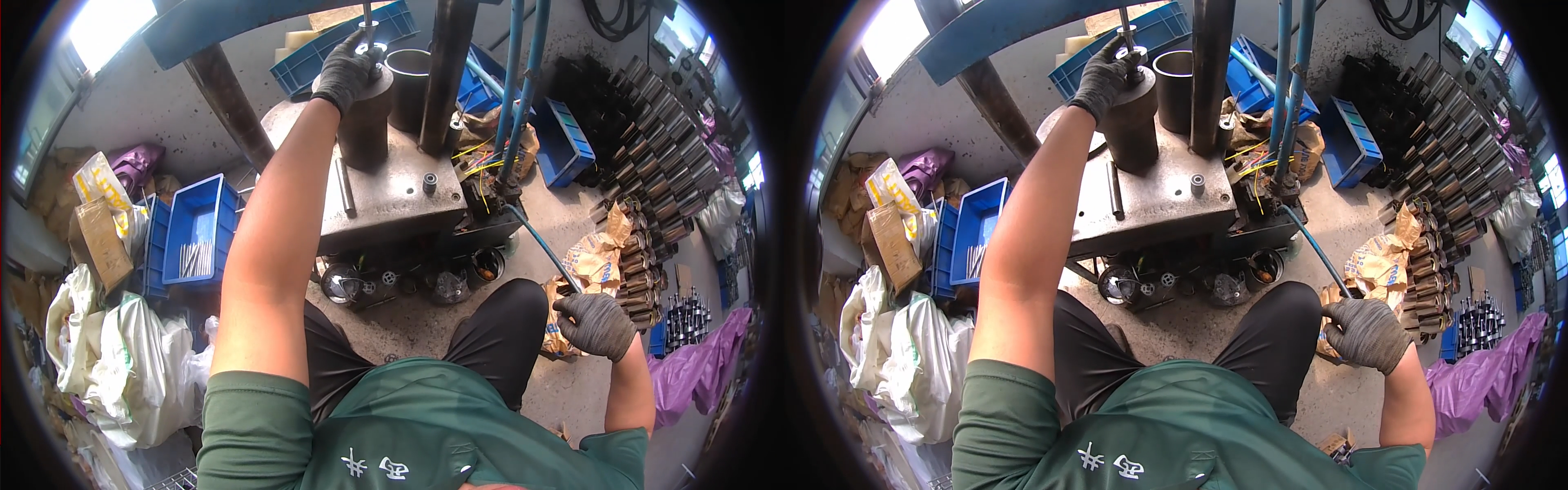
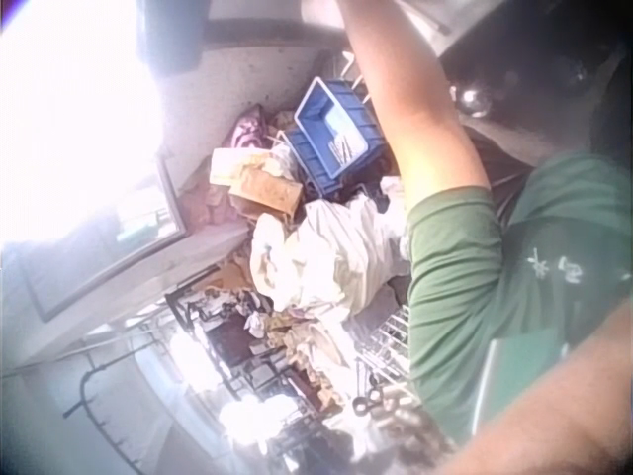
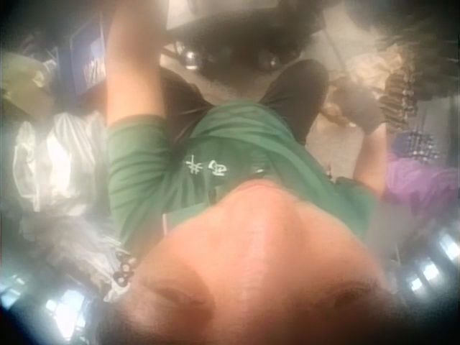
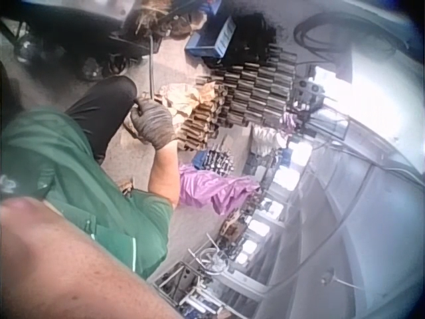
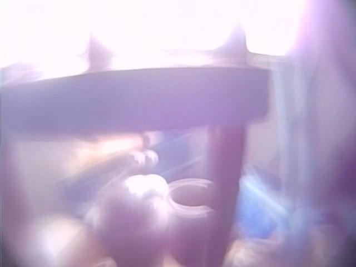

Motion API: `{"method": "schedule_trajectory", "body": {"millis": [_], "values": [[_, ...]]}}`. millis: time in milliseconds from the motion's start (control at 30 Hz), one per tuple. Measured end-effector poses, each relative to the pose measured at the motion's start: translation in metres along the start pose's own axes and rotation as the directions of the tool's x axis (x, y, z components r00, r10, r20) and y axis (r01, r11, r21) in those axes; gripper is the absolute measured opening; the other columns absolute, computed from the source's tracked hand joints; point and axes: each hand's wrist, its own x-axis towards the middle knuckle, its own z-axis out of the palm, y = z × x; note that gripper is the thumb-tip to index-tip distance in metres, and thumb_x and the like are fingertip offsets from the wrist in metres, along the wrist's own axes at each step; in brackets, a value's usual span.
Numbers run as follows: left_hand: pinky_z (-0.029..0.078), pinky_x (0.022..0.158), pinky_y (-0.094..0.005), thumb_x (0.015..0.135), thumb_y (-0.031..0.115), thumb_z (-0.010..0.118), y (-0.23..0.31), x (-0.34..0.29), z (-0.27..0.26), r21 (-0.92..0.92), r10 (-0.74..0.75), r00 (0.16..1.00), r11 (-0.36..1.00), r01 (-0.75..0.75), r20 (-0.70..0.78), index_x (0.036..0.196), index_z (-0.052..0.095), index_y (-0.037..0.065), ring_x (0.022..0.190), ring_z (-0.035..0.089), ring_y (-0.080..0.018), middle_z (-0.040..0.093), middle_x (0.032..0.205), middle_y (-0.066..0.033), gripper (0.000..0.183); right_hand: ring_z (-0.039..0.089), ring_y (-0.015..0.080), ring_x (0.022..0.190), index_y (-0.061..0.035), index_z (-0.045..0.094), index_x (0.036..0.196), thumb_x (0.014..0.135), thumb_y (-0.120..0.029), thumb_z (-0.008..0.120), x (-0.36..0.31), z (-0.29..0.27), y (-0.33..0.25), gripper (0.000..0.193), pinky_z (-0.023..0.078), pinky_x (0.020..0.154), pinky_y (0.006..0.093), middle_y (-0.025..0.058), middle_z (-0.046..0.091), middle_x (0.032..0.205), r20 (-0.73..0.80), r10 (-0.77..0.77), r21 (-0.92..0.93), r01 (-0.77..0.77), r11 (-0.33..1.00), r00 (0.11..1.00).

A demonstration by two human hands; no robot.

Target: The person operates a manual arbor press by placing a metal component onto the base, lowering the handle to apply pressure, and then removing the component to place it in a container.

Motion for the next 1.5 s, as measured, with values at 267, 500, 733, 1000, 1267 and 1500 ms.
{"method": "schedule_trajectory", "body": {"millis": [267,500,733,1000,1267,1500], "values": [[0.053,0.059,-0.0249,0.095,0.014,0.078,0.003,-0.001,-0.002,-0.105,-0.030,0.999,0.994,0.028,-0.023,0.144,0.061,0.016,0.064,0.059,-0.0091,0.071,0.091,-0.0057,0.052,0.071,0.0372,0.077,-0.0071,0.074,0.106,0.088,-0.021,0.067,0.002,0.000,0.002,0.024,0.057,0.072,0.0471,0.0171,0.072,0.083,0.066,-0.017,-0.047,0.020,0.999,0.998],[0.058,0.058,-0.0262,0.095,-0.001,0.073,0.025,-0.015,0.003,-0.338,-0.204,0.979,0.920,0.197,0.017,0.140,0.061,0.008,0.067,0.063,-0.0142,0.071,0.089,-0.0104,0.047,0.071,0.0376,0.077,-0.0077,0.074,0.108,0.091,-0.022,0.066,0.001,0.001,0.003,0.024,0.057,0.071,0.0468,0.0176,0.073,0.086,0.136,-0.031,-0.129,0.048,0.990,0.990],[0.060,0.060,-0.0267,0.096,-0.001,0.072,0.022,-0.013,0.004,-0.258,-0.180,0.984,0.950,0.173,-0.005,0.124,0.068,0.003,0.069,0.064,-0.0150,0.071,0.089,-0.0088,0.029,0.071,0.0373,0.078,-0.0088,0.074,0.111,0.086,-0.020,0.065,0.001,0.001,0.003,0.029,0.057,0.072,0.0480,0.0179,0.073,0.086,0.030,0.019,-0.049,-0.017,0.999,0.999],[0.060,0.061,-0.0268,0.096,0.001,0.072,0.025,-0.015,0.003,-0.306,-0.221,0.975,0.927,0.217,0.022,0.124,0.068,0.002,0.067,0.064,-0.0155,0.072,0.089,-0.0093,0.028,0.071,0.0381,0.076,-0.0094,0.074,0.111,0.087,-0.021,0.065,0.003,0.002,0.005,0.029,0.057,0.070,0.0481,0.0177,0.072,0.085,-0.021,0.025,-0.034,-0.026,0.999,0.999],[0.053,0.060,-0.0251,0.094,0.015,0.079,0.019,-0.013,0.001,-0.252,-0.160,0.987,0.954,0.159,0.017,0.126,0.069,0.002,0.063,0.061,-0.0086,0.070,0.080,-0.0033,0.037,0.071,0.0385,0.080,-0.0096,0.075,0.111,0.090,-0.021,0.067,0.003,-0.001,0.006,0.025,0.057,0.073,0.0471,0.0189,0.073,0.087,-0.005,0.029,-0.035,-0.029,0.999,1.000],[0.057,0.057,-0.0255,0.096,0.004,0.074,0.021,-0.009,0.002,-0.236,-0.162,0.987,0.958,0.161,0.012,0.124,0.067,0.000,0.062,0.063,-0.0134,0.071,0.088,-0.0087,0.029,0.073,0.0314,0.090,0.0021,0.070,0.117,0.089,-0.004,0.072,0.055,-0.046,0.010,0.028,0.058,0.082,0.0367,0.0190,0.073,0.101,-0.718,-0.037,-0.064,-0.012,0.998,0.695]]}}
